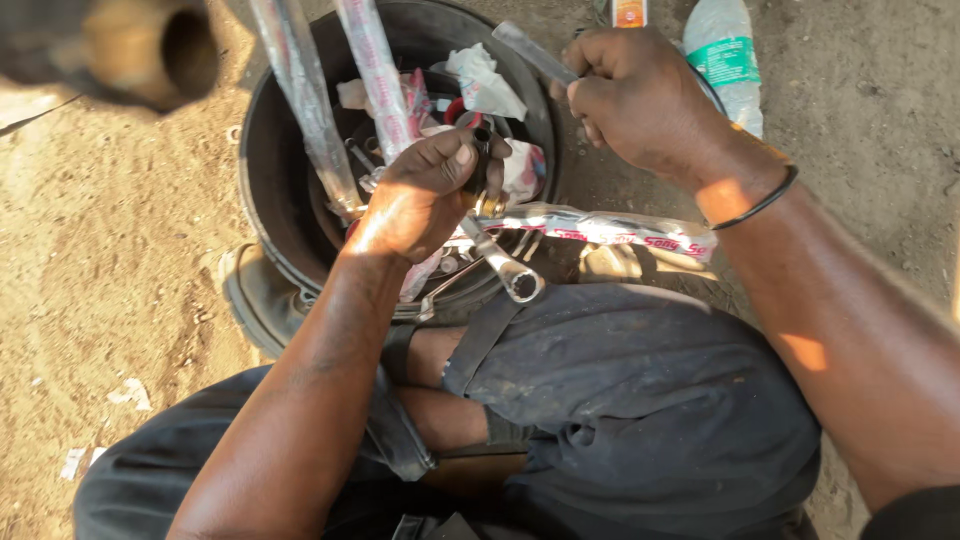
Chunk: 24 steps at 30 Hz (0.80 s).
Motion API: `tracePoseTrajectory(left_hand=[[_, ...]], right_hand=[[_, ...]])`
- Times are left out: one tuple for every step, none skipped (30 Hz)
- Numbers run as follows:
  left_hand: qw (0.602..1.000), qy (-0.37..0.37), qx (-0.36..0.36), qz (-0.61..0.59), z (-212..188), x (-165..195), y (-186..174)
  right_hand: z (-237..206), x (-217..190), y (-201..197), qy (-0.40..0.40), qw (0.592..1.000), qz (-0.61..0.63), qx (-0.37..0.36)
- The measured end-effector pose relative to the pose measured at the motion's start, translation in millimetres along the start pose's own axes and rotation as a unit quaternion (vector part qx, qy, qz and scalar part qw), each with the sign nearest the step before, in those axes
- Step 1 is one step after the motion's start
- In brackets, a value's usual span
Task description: The person sits on the ground and assembles plumbing components by hand. They connect a brass fitting to a black rubber hose, then attach a metal nut and a threaded adapter, tightening each by hand.
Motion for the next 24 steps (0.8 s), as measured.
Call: tracePoseTrajectory(left_hand=[[1.000, -0.010, 0.000, -0.011, -7, 4, 3], [1.000, -0.020, 0.000, -0.023, -14, 7, 5], [0.999, -0.029, 0.030, -0.033, -23, 8, 7], [0.997, -0.038, 0.058, -0.043, -30, 9, 9], [0.994, -0.048, 0.085, -0.054, -36, 10, 9], [0.996, -0.037, 0.064, -0.056, -40, 11, 9], [0.997, -0.027, 0.043, -0.058, -43, 12, 9], [0.998, -0.017, 0.022, -0.060, -46, 12, 9], [0.998, -0.016, 0.012, -0.062, -48, 12, 8], [0.998, -0.015, 0.002, -0.066, -49, 11, 7], [0.997, -0.014, -0.008, -0.070, -50, 10, 6], [0.997, -0.024, -0.012, -0.078, -50, 9, 4], [0.996, -0.033, -0.014, -0.086, -51, 9, 2], [0.994, -0.043, -0.015, -0.096, -52, 8, 1], [0.995, -0.039, -0.015, -0.090, -51, 6, 0], [0.996, -0.034, -0.015, -0.083, -50, 4, 0], [0.997, -0.028, -0.017, -0.075, -48, 4, -2], [0.997, -0.034, -0.021, -0.068, -47, 3, -2], [0.997, -0.039, -0.026, -0.061, -46, 3, -2], [0.997, -0.045, -0.029, -0.054, -45, 3, -3], [0.997, -0.049, -0.032, -0.049, -46, 3, -2], [0.997, -0.052, -0.037, -0.042, -46, 4, -2], [0.997, -0.056, -0.042, -0.036, -47, 5, -2], [0.997, -0.060, -0.042, -0.029, -48, 6, -2]], right_hand=[[1, -13, 2, 0.018, 1.000, -0.013, -0.008], [2, -25, 6, 0.037, 0.999, -0.026, -0.017], [5, -37, 11, 0.027, 0.999, 0.014, -0.044], [8, -48, 15, 0.018, 0.996, 0.052, -0.070], [10, -57, 19, 0.010, 0.991, 0.091, -0.096], [11, -64, 22, -0.011, 0.989, 0.094, -0.110], [11, -70, 25, -0.031, 0.987, 0.098, -0.124], [10, -74, 27, -0.050, 0.984, 0.102, -0.138], [8, -76, 29, -0.077, 0.987, 0.051, -0.129], [5, -78, 30, -0.102, 0.987, 0.000, -0.121], [2, -78, 33, -0.126, 0.984, -0.052, -0.113], [-1, -78, 35, -0.124, 0.982, -0.069, -0.123], [-4, -78, 38, -0.121, 0.980, -0.086, -0.133], [-8, -77, 40, -0.119, 0.977, -0.103, -0.144], [-12, -76, 42, -0.091, 0.979, -0.111, -0.143], [-17, -74, 44, -0.064, 0.981, -0.120, -0.140], [-20, -73, 45, -0.037, 0.981, -0.130, -0.136], [-23, -72, 46, -0.032, 0.981, -0.143, -0.128], [-23, -71, 47, -0.027, 0.980, -0.156, -0.121], [-24, -69, 48, -0.022, 0.979, -0.168, -0.114], [-24, -68, 50, -0.063, 0.976, -0.183, -0.103], [-24, -67, 51, -0.104, 0.970, -0.198, -0.091], [-23, -66, 53, -0.144, 0.963, -0.212, -0.079], [-23, -64, 55, -0.171, 0.957, -0.220, -0.082]])
Point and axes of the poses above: each hand's wrist, its own z-axis towards the middle knuckle, its own y-axis out of the palm, x = y × z, the point moved 1 cm from there along z, towards the middle knuckle, and after that the axes turned 8 degrees about -x, right-handed, at the moved point
